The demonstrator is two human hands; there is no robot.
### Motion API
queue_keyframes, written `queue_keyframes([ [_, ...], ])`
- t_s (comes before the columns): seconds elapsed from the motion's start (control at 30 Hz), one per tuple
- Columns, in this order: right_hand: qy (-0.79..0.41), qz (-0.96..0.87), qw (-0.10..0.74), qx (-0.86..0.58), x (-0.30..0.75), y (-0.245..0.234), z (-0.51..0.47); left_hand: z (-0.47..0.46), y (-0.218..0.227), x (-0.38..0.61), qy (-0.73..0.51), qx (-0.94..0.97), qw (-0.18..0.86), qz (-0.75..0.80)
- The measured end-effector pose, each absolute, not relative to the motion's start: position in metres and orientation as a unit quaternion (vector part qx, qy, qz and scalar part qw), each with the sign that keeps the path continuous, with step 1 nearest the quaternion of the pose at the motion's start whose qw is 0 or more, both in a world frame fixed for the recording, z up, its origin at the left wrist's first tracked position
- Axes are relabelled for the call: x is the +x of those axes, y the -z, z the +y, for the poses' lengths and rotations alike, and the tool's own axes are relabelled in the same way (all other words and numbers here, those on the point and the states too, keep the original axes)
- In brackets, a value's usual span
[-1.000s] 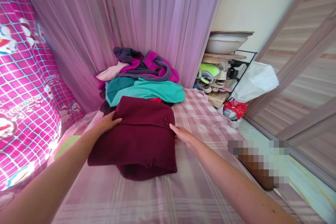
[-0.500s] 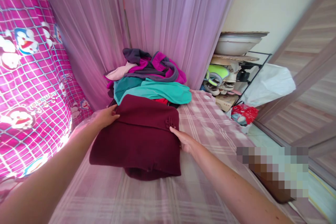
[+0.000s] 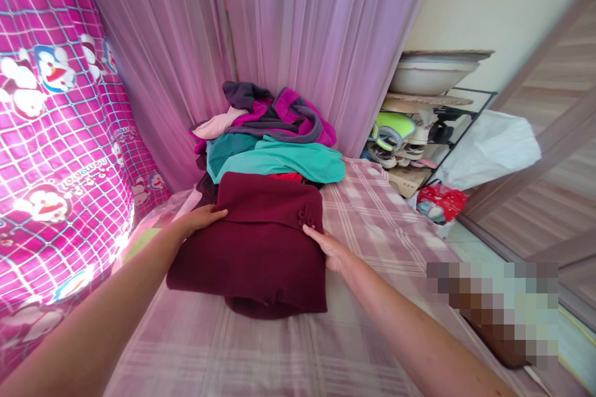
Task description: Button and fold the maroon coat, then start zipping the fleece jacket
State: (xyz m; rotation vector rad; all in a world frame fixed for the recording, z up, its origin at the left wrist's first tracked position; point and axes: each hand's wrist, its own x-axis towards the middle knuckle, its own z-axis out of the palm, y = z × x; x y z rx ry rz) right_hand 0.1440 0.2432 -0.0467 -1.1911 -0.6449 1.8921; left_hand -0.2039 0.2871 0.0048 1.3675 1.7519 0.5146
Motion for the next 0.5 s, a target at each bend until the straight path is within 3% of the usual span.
queue_keyframes([
  [0.5,-0.741,-0.243,0.396,-0.485,0.154,0.038,0.247,0.295,0.000,-0.198,-0.278,0.486,0.538,0.631],
])
